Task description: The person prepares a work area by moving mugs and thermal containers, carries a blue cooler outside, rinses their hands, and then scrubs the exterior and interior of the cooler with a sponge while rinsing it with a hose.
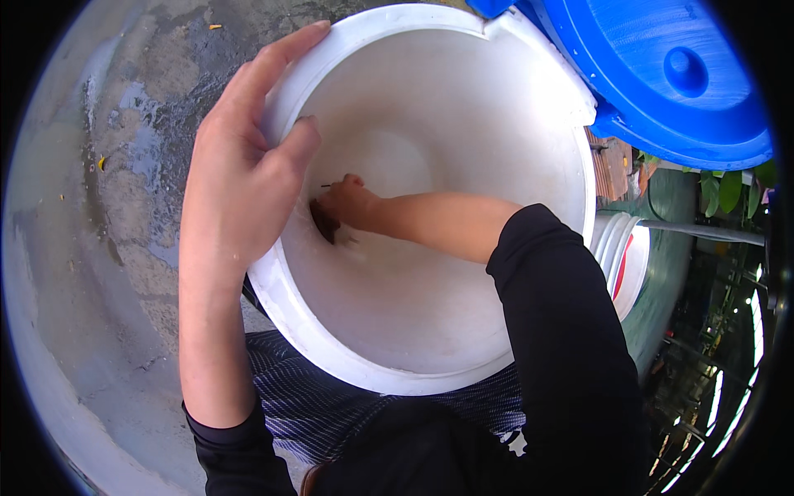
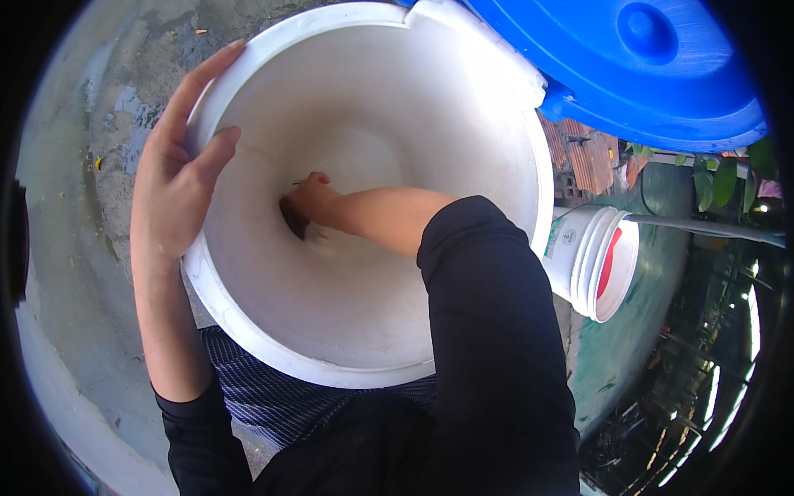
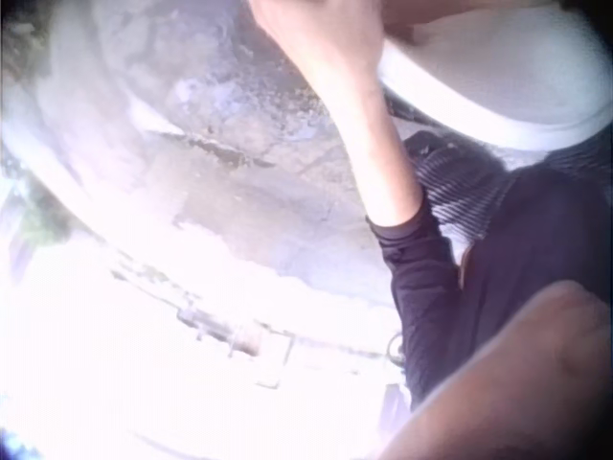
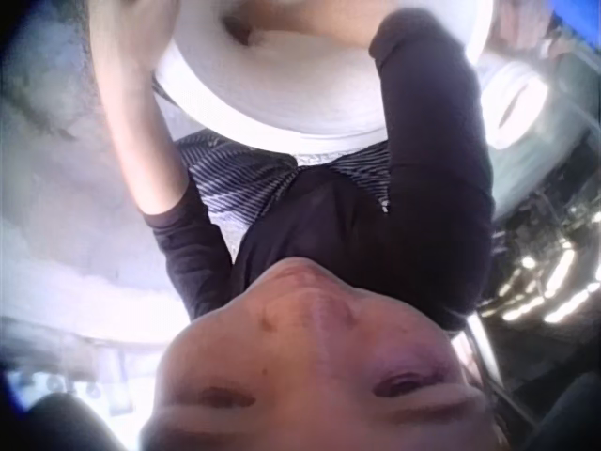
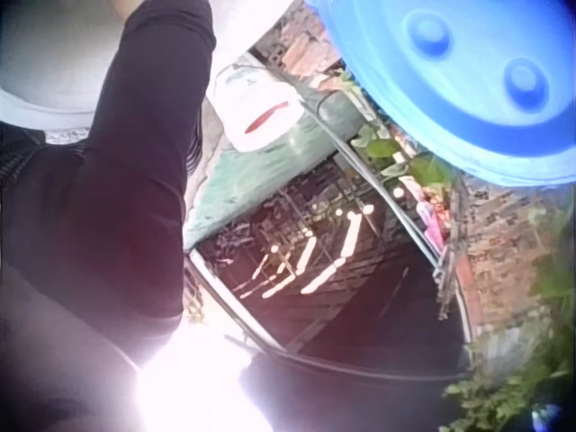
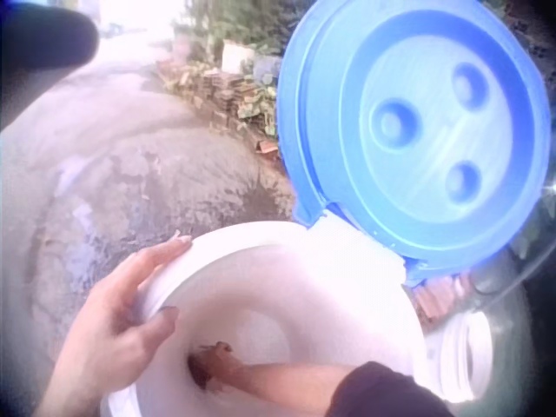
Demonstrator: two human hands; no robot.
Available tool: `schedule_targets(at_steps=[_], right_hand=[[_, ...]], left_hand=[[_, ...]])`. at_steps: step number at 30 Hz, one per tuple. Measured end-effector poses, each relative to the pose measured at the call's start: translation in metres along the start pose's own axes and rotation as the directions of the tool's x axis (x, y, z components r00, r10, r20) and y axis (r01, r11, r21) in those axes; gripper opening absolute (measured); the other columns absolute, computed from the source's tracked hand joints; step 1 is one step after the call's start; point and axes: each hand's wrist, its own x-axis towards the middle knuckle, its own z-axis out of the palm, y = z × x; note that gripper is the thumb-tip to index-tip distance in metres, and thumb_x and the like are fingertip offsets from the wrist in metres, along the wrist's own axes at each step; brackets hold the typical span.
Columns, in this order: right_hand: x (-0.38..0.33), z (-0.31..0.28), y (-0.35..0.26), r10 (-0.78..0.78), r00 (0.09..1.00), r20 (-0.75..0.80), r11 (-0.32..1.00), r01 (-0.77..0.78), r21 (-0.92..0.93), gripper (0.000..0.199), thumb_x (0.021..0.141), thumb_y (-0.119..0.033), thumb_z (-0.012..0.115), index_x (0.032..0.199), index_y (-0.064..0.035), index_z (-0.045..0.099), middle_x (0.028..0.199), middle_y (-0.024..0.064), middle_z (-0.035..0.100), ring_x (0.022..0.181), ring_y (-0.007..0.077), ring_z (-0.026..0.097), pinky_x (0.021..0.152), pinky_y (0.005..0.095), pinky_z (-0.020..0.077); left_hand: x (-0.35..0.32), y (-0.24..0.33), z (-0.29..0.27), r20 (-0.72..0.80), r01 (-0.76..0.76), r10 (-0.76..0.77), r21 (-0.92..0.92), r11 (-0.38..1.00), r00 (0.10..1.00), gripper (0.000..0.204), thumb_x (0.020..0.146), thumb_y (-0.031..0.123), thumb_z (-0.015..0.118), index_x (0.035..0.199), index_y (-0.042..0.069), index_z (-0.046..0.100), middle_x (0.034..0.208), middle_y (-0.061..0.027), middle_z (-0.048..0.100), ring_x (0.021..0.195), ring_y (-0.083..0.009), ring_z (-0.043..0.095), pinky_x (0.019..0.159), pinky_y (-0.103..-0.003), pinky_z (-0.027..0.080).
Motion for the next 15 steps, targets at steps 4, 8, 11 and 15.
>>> schedule_targets(at_steps=[4,8,11,15], right_hand=[[0.004,-0.004,0.052,0.287,0.910,0.299,0.946,-0.317,0.059,0.072,0.072,-0.014,0.059,0.135,-0.0185,0.023,0.102,0.0076,0.056,0.072,0.0251,0.061,0.045,0.0389,0.0437],[-0.025,0.011,0.083,0.447,0.803,0.395,0.870,-0.493,0.017,0.065,0.070,-0.009,0.061,0.129,-0.0114,0.036,0.103,0.0072,0.059,0.078,0.0260,0.062,0.042,0.0361,0.0492],[-0.035,0.067,0.066,0.469,0.739,0.483,0.833,-0.552,0.035,0.041,0.072,-0.009,0.059,0.113,-0.0069,0.055,0.097,0.0066,0.062,0.081,0.0288,0.061,0.044,0.0397,0.0485],[-0.065,0.068,0.030,0.109,0.899,0.423,0.895,-0.274,0.353,0.018,0.074,-0.011,0.057,0.090,-0.0076,0.066,0.092,0.0058,0.062,0.084,0.0247,0.059,0.062,0.0430,0.0466]], left_hand=[[0.000,0.003,0.002,0.002,0.012,-0.012,0.023,1.000,1.000,0.051,0.069,0.003,0.048,0.119,0.011,0.050,0.106,-0.0123,0.055,0.097,-0.0248,0.054,0.087,-0.033,0.041],[0.000,0.002,0.000,-0.004,0.001,-0.001,0.008,1.000,1.000,0.053,0.068,0.002,0.050,0.120,0.012,0.049,0.109,-0.0121,0.054,0.099,-0.0252,0.054,0.087,-0.032,0.041],[-0.001,0.009,-0.004,0.006,0.066,-0.066,-0.008,0.998,0.998,0.055,0.068,0.001,0.051,0.121,0.014,0.049,0.114,-0.0110,0.053,0.102,-0.0246,0.053,0.089,-0.033,0.040],[-0.001,0.011,-0.005,0.019,0.128,-0.128,-0.005,0.992,0.992,0.056,0.068,0.002,0.050,0.123,0.017,0.049,0.119,-0.0089,0.053,0.107,-0.0218,0.052,0.094,-0.033,0.037]])
